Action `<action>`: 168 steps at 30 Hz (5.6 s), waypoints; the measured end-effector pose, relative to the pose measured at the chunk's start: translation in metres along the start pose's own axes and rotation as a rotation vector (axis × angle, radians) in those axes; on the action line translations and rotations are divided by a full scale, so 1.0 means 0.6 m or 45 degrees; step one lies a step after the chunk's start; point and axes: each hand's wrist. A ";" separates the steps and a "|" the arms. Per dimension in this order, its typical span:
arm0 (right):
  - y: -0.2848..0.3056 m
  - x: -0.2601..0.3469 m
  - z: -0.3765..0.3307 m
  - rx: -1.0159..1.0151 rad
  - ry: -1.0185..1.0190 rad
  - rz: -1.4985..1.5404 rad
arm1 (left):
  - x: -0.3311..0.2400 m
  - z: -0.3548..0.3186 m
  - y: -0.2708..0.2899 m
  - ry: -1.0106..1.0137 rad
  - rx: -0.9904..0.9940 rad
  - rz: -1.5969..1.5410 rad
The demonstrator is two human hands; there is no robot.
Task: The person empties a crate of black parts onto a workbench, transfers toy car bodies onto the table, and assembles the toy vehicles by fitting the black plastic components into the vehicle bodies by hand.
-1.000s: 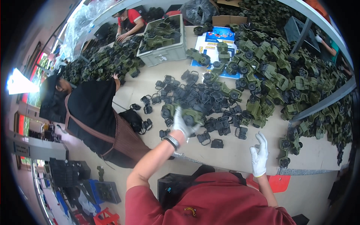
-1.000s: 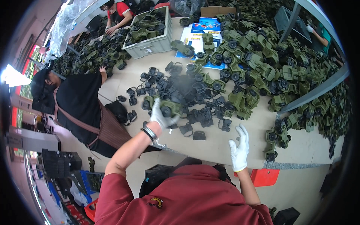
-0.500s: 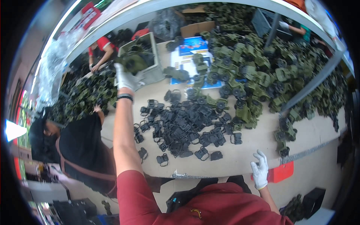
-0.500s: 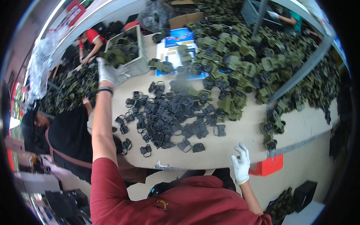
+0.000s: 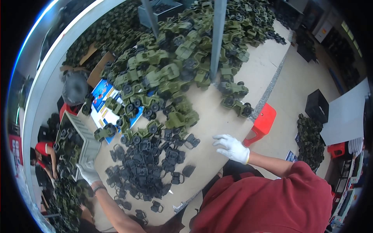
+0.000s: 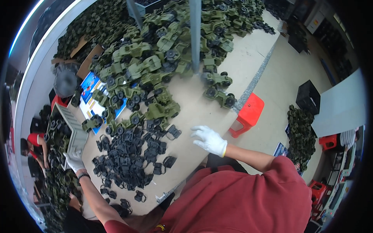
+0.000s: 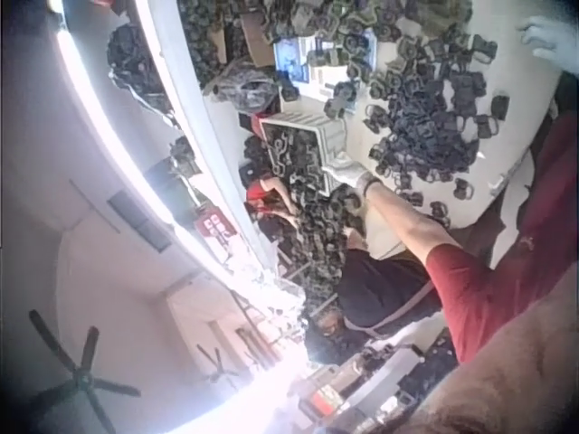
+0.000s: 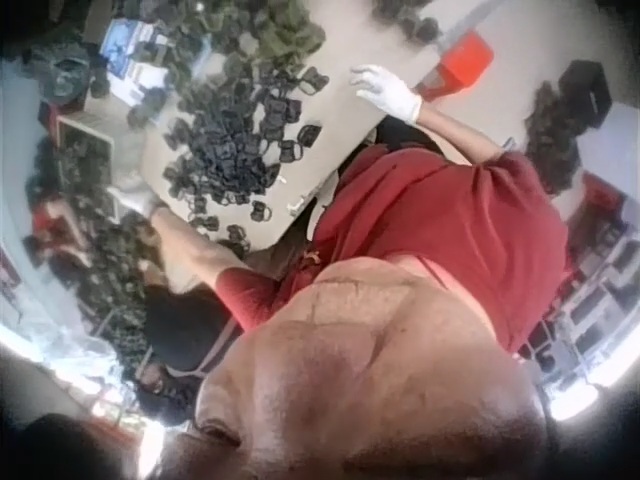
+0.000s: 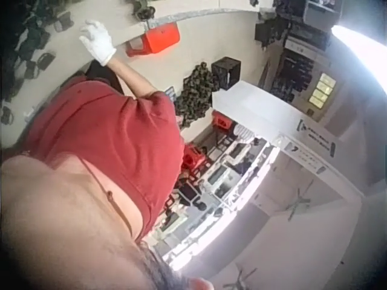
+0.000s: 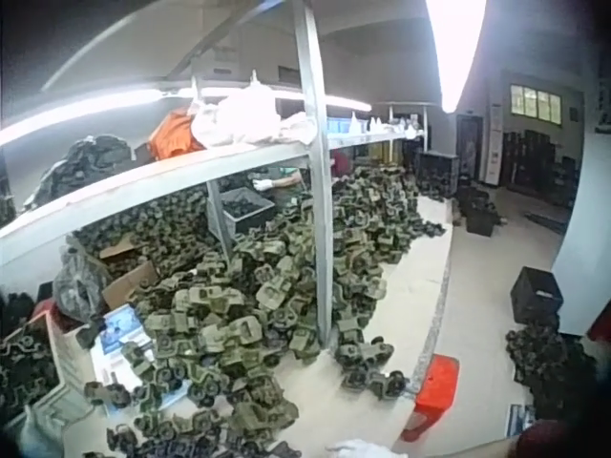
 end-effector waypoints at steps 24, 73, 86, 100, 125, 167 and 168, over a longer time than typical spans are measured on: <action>0.607 -0.428 0.517 -0.843 -0.050 1.015 | 0.193 -0.164 -1.275 -1.365 1.256 1.767; 0.222 -0.091 0.850 1.364 0.698 0.591 | 0.112 0.007 -0.587 -0.709 0.885 2.394; 0.522 -0.193 0.846 -0.259 0.898 0.648 | 0.052 -0.023 -0.802 -0.561 0.552 3.346; 0.820 -0.460 0.945 -0.143 -0.524 -0.063 | 0.238 -0.099 -1.516 -1.559 0.842 2.497; 0.584 -0.320 0.750 -0.340 -0.360 0.034 | 0.295 -0.141 -1.269 -1.621 1.305 3.454; 0.585 -0.559 0.849 0.097 -0.308 1.475 | 0.448 0.123 -1.498 -0.524 0.824 1.391; 0.572 -0.546 0.856 0.144 -0.307 1.577 | 0.452 0.152 -1.489 -0.454 0.947 1.221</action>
Point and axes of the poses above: each hand's wrist, its own z-axis towards the middle knuckle, its own y-axis out of the back of the hand, x = y × z, and after that the axes turned 13 degrees about z, right-handed
